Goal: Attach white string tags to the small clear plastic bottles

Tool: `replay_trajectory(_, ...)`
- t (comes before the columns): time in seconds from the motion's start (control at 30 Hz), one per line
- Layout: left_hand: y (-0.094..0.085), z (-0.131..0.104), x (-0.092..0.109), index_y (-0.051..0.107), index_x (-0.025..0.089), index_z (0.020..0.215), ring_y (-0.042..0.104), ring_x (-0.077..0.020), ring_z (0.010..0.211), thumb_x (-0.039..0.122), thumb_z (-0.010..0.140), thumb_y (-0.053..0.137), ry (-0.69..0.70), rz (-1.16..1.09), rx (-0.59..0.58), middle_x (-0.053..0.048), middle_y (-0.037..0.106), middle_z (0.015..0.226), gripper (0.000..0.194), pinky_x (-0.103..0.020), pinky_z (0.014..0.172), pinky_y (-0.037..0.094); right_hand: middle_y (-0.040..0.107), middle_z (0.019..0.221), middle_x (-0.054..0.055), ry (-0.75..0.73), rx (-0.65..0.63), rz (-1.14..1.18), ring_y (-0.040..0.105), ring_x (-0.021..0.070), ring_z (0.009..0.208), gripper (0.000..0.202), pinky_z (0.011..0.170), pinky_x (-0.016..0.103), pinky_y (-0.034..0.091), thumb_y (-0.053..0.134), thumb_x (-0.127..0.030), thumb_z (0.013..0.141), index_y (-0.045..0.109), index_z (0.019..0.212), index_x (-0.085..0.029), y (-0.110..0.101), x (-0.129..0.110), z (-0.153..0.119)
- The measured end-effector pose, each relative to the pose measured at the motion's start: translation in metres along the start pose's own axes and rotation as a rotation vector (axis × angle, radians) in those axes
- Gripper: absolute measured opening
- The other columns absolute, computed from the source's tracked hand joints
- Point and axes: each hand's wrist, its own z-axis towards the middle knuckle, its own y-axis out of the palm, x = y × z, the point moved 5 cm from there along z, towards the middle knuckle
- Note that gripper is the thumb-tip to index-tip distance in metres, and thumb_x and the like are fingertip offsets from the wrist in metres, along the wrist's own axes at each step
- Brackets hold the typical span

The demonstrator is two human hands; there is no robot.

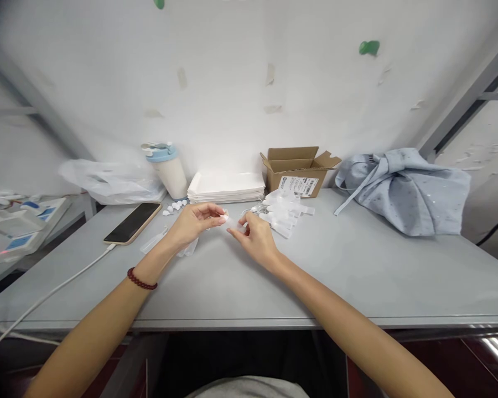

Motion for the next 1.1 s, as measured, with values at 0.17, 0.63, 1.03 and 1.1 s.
replay_trajectory(0.17,0.001,-0.002,0.001,0.066,0.014,0.074,0.059,-0.0155,0.074,0.033,0.061,0.078,-0.045,0.067,0.019,-0.003,0.066,0.076,0.026,-0.031,0.076,0.047,0.059,0.077,0.003,-0.115,0.065,-0.140,0.044,0.0109,0.051,0.019,0.051,0.025,0.039,0.061,-0.033,0.080,0.047,0.078,-0.021,-0.001,0.003,-0.001)
replay_trajectory(0.63,-0.002,0.000,-0.003,0.070,0.016,0.079,0.060,-0.0177,0.086,0.032,0.062,0.079,-0.033,-0.007,-0.019,-0.004,0.068,0.088,0.026,-0.032,0.084,0.045,0.062,0.084,0.005,-0.117,0.064,-0.057,0.047,0.0117,0.052,0.021,0.052,0.027,0.043,0.062,-0.035,0.081,0.048,0.081,-0.021,-0.003,0.003,0.001)
replay_trajectory(1.03,0.001,-0.001,-0.018,0.070,0.013,0.072,0.062,-0.0146,0.064,0.043,0.066,0.076,-0.247,-0.070,-0.053,-0.006,0.068,0.071,0.032,-0.032,0.073,0.052,0.063,0.088,0.007,-0.240,0.121,-0.186,0.053,0.0157,0.060,0.013,0.054,0.029,0.043,0.058,-0.030,0.085,0.048,0.083,-0.022,-0.004,0.002,0.001)
replay_trajectory(1.1,0.001,-0.001,-0.016,0.071,0.013,0.074,0.062,-0.0155,0.066,0.042,0.066,0.076,-0.199,-0.035,-0.059,-0.006,0.068,0.070,0.031,-0.032,0.074,0.051,0.063,0.089,0.007,-0.240,0.108,-0.171,0.054,0.0157,0.060,0.013,0.054,0.029,0.043,0.059,-0.029,0.084,0.048,0.084,-0.022,-0.005,0.002,0.002)
